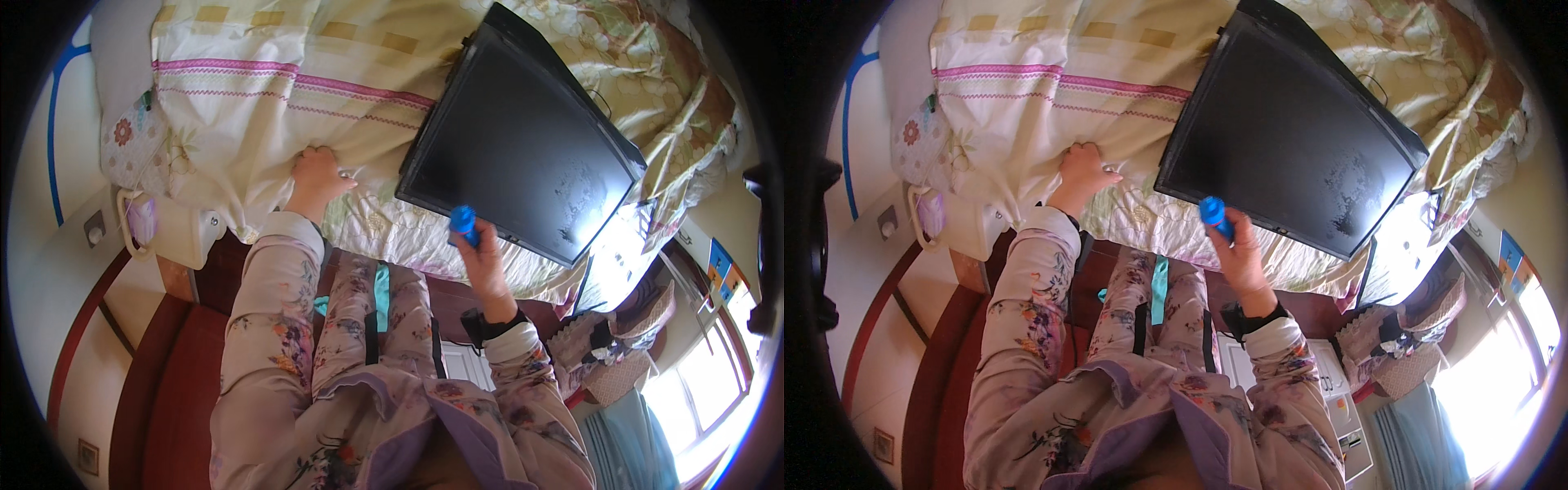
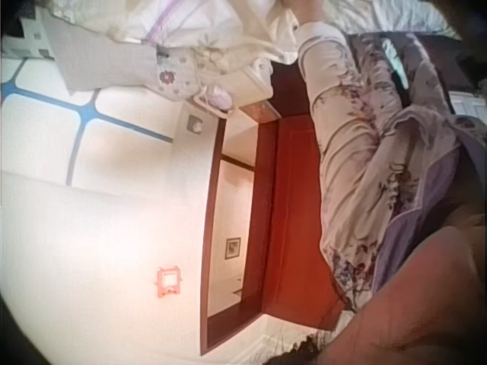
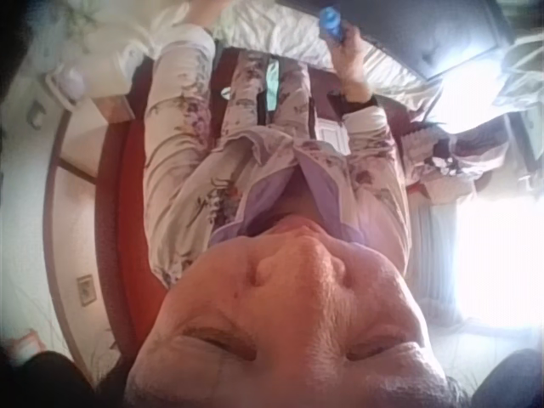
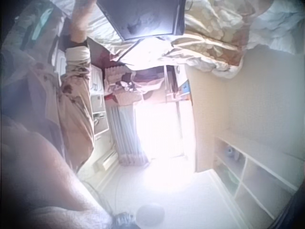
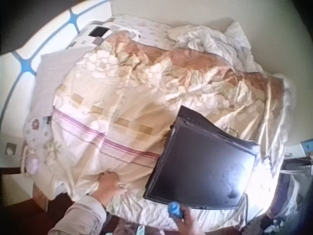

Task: The person wipes a flat-screen monitor with a cloth, then places it on a bed. They retrieve a small blue bottle, open it, and apply liquid along the monitor's bezel seam. The person continues applying the liquid around the edges of the monitor while it rests on the bed.

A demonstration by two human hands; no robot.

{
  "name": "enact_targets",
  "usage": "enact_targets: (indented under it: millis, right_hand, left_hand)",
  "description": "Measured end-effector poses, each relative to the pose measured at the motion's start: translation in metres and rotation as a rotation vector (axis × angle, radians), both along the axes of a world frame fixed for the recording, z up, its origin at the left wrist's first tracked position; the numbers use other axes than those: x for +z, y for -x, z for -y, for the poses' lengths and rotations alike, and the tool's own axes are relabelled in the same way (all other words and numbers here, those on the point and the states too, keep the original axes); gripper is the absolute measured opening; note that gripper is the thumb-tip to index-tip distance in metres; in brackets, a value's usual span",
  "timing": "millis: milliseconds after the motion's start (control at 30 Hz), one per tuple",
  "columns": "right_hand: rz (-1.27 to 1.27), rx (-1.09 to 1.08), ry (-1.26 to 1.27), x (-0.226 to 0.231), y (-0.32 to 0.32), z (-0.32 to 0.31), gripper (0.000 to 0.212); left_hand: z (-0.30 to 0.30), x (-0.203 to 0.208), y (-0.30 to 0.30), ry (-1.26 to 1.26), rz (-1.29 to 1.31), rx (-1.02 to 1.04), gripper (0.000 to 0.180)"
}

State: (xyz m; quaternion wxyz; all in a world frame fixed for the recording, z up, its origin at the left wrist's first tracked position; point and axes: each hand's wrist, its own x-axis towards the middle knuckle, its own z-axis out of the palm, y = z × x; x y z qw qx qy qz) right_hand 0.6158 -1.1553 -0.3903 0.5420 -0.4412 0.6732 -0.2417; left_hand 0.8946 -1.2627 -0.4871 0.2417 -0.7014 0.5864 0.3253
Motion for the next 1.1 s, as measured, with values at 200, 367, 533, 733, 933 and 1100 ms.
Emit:
enact_targets:
  millis: [200,367,533,733,933,1100]
  right_hand:
    - [-0.108,0.293,0.229,-0.007,-0.012,-0.033,0.036]
    - [-0.245,0.313,0.203,-0.020,-0.015,-0.039,0.038]
    - [-0.289,0.349,0.293,-0.027,-0.016,-0.043,0.039]
    - [-0.284,0.290,0.258,-0.026,-0.013,-0.044,0.040]
    - [-0.330,0.249,0.278,-0.023,-0.002,-0.046,0.038]
    - [-0.356,0.264,0.260,-0.021,-0.011,-0.045,0.038]
  left_hand:
    - [0.001,0.002,0.001,0.012,-0.021,-0.025,0.073]
    - [0.002,0.001,0.001,0.001,-0.023,-0.026,0.071]
    - [0.001,-0.002,0.000,0.009,-0.032,-0.037,0.071]
    - [0.001,-0.003,-0.002,0.001,-0.050,-0.049,0.071]
    - [0.001,-0.004,-0.002,0.008,-0.043,-0.055,0.072]
    - [0.002,-0.003,-0.001,-0.010,-0.052,-0.045,0.072]
